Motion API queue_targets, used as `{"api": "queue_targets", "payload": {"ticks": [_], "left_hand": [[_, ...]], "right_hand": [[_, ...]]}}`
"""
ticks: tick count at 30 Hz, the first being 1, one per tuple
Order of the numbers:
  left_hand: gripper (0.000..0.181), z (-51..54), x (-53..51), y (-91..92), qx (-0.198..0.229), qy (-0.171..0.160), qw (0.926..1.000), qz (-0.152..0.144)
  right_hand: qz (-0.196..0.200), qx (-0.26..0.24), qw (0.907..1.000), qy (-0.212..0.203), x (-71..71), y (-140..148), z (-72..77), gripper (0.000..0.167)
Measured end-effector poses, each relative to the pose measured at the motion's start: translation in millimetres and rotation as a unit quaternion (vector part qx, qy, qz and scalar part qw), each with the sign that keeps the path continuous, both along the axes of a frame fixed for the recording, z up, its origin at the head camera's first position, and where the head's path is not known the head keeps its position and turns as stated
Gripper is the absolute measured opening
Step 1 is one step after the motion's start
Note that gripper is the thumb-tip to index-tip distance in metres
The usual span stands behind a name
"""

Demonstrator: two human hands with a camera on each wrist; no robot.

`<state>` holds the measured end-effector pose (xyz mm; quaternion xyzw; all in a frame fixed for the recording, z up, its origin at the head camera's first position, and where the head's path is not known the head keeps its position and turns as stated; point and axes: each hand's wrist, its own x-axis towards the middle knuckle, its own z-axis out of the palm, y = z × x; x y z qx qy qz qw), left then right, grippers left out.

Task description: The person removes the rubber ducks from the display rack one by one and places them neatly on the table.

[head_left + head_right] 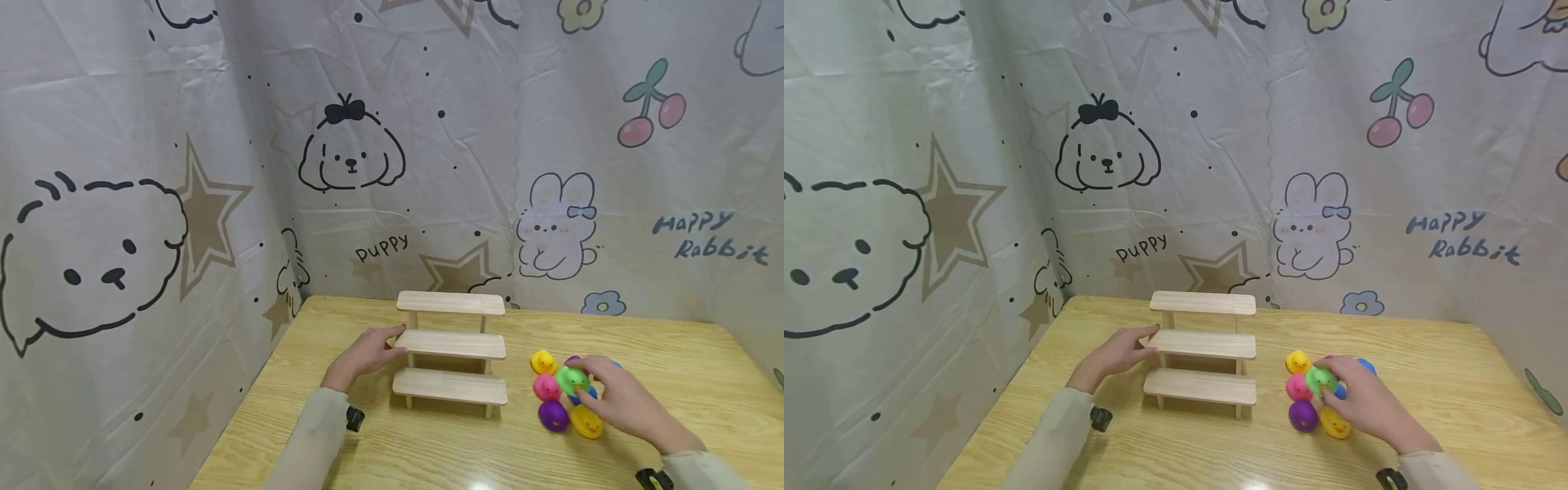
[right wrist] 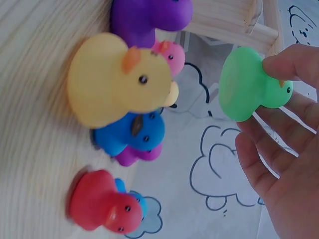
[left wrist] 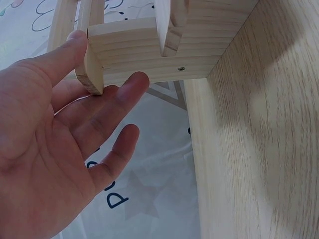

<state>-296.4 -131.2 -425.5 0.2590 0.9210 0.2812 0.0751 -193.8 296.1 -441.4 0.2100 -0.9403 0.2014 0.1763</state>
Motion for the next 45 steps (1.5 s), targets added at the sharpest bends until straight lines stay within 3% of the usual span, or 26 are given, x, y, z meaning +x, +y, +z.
{"api": "queue_targets", "payload": {"ticks": [7, 21, 28, 40, 45], "left_hand": [[0.056, -1.1, -1.3, 0.5, -0.003, 0.004, 1.0, 0.0], [0.056, -3.0, -0.9, 0.3, -0.004, 0.007, 1.0, 0.0], [0.056, -3.9, -1.4, -0.1, -0.002, 0.006, 1.0, -0.001], [0.055, -1.2, 0.3, -0.2, 0.0, 0.006, 1.0, -0.003], [0.055, -1.1, 0.1, 0.1, -0.001, 0.005, 1.0, -0.002]], "right_hand": [[-0.006, -0.002, 0.9995, -0.031, 4.3, 15.2, -3.5, 0.037], [-0.028, 0.019, 0.9991, 0.027, 13.5, 44.0, -14.9, 0.041], [-0.05, 0.02, 0.9981, -0.03, 20.3, 56.1, -17.8, 0.037], [-0.059, 0.029, 0.9935, -0.093, 27.3, 66.9, -23.1, 0.036], [-0.057, 0.031, 0.9928, -0.1, 29.0, 69.8, -26.6, 0.035]]}}
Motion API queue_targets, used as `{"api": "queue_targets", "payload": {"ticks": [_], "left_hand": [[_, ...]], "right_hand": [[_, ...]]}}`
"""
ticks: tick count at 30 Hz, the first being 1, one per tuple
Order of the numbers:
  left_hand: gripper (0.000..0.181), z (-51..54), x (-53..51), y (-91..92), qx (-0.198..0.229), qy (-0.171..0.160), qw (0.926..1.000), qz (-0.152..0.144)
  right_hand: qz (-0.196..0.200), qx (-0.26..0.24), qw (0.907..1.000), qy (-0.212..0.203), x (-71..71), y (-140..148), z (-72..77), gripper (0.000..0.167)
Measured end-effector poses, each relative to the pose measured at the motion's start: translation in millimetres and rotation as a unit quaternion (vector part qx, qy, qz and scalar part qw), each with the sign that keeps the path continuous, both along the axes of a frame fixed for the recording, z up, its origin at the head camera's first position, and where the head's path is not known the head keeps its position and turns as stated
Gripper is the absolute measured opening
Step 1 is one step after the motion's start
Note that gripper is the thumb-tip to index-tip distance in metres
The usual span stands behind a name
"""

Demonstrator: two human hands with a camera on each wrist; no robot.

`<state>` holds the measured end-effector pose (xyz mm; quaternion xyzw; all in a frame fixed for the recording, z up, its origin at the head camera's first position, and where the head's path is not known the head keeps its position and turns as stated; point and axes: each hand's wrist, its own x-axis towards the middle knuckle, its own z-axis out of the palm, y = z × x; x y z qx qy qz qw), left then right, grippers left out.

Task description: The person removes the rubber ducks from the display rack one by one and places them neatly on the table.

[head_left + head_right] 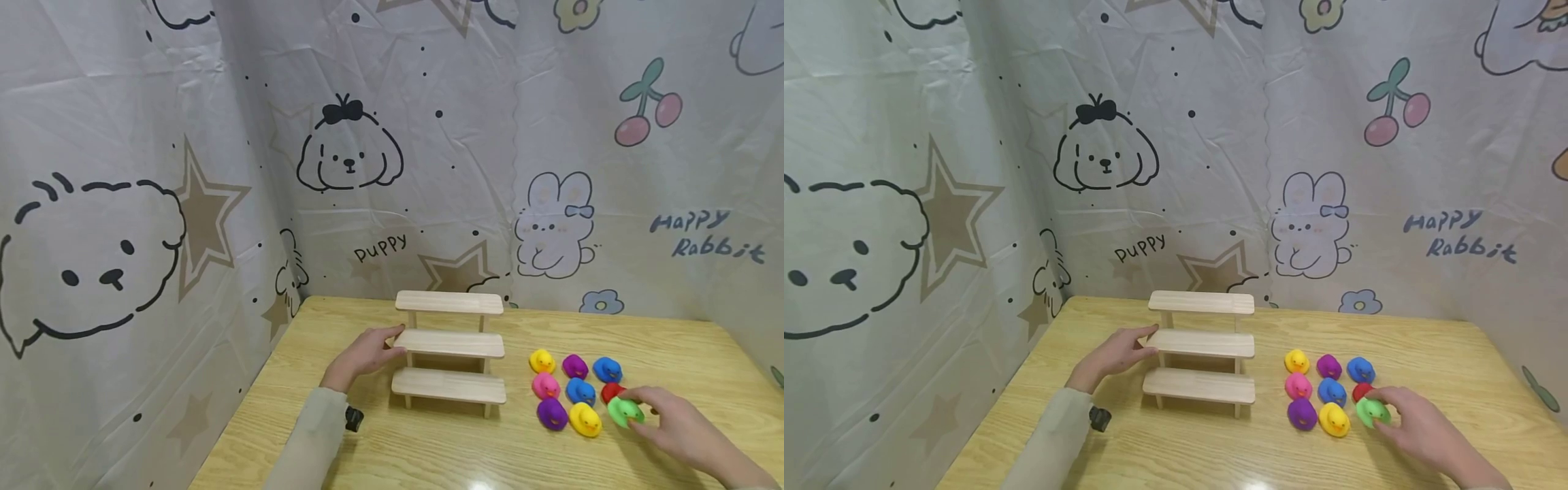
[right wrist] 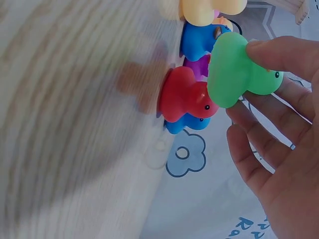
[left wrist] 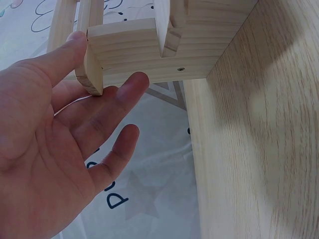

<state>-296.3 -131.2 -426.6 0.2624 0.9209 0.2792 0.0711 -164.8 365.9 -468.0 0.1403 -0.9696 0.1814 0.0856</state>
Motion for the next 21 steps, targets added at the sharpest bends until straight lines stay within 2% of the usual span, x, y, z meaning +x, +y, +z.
{"api": "queue_targets", "payload": {"ticks": [11, 21], "left_hand": [[0.055, 0.0, -0.8, -0.1, -0.005, 0.0, 1.0, 0.001], [0.055, 0.3, -0.6, -0.8, -0.002, 0.001, 1.0, -0.004]], "right_hand": [[0.008, 0.003, 0.9985, -0.054, -0.6, 3.0, -4.8, 0.035], [0.007, -0.03, 0.9916, -0.126, -3.5, 3.2, -7.5, 0.034]]}}
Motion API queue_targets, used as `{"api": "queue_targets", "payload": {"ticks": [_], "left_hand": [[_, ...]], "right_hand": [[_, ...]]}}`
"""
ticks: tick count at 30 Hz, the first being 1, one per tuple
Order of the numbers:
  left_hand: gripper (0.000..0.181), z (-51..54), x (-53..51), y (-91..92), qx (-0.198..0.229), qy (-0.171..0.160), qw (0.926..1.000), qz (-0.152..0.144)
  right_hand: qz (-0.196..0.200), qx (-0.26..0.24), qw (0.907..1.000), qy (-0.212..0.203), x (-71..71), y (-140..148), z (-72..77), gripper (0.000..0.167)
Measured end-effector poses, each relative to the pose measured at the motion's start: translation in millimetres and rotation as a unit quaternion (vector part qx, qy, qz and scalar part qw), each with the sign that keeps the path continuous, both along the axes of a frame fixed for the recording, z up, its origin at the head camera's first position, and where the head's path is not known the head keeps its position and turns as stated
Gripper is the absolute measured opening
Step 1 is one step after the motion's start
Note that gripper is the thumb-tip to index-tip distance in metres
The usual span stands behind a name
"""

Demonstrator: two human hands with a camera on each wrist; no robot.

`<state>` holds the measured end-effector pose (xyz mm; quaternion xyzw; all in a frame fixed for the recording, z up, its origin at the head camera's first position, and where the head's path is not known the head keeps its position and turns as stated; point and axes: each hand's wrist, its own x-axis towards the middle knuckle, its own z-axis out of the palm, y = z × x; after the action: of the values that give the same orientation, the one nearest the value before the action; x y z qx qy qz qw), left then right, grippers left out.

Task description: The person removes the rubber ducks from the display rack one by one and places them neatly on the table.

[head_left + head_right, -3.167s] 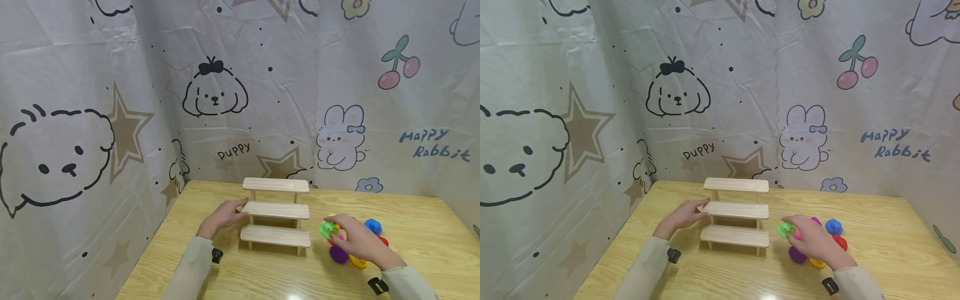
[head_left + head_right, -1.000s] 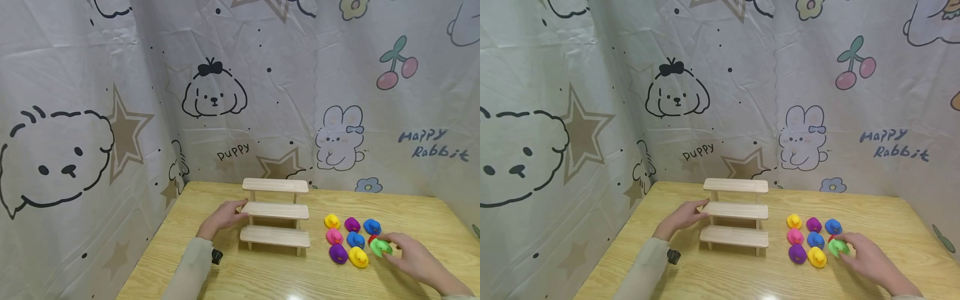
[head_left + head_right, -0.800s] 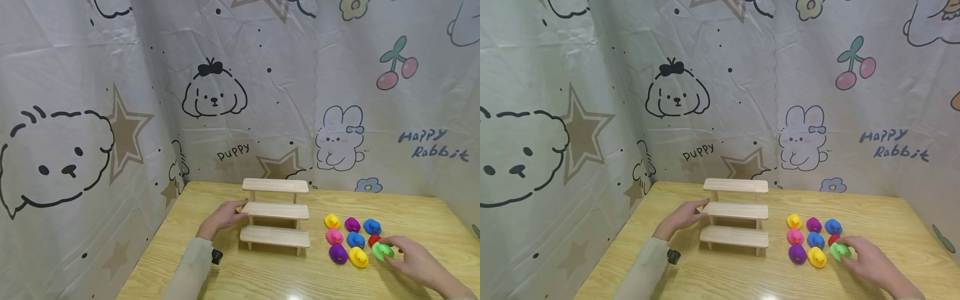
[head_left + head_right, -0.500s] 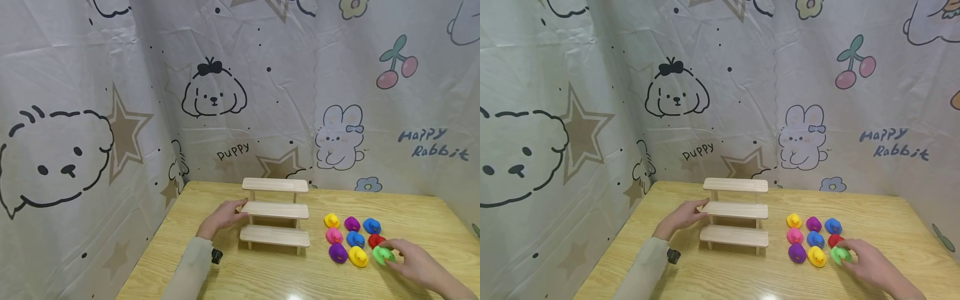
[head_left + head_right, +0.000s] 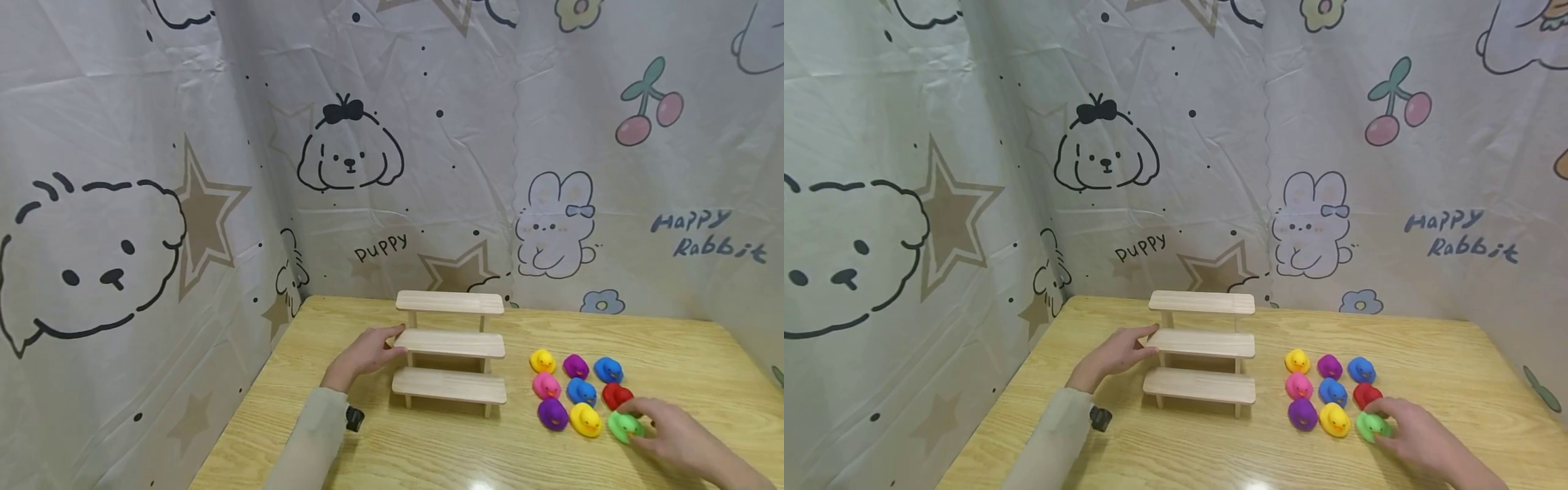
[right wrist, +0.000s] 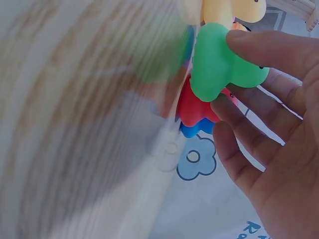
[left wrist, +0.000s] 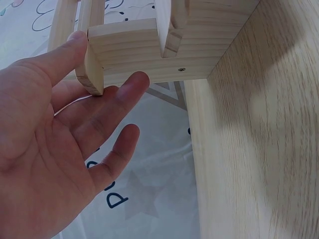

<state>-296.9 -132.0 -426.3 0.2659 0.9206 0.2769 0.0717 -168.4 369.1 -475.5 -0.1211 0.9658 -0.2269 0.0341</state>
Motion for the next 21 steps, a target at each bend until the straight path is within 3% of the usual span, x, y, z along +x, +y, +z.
{"api": "queue_targets", "payload": {"ticks": [9, 21], "left_hand": [[0.055, -0.4, 1.1, 1.1, 0.005, -0.002, 1.0, 0.003], [0.056, -1.2, 0.7, 1.0, 0.0, 0.0, 1.0, 0.005]], "right_hand": [[0.006, 0.016, 0.9998, 0.009, 1.5, -0.9, -2.3, 0.034], [0.002, 0.013, 0.9998, -0.013, 0.5, 0.6, -2.9, 0.036]]}}
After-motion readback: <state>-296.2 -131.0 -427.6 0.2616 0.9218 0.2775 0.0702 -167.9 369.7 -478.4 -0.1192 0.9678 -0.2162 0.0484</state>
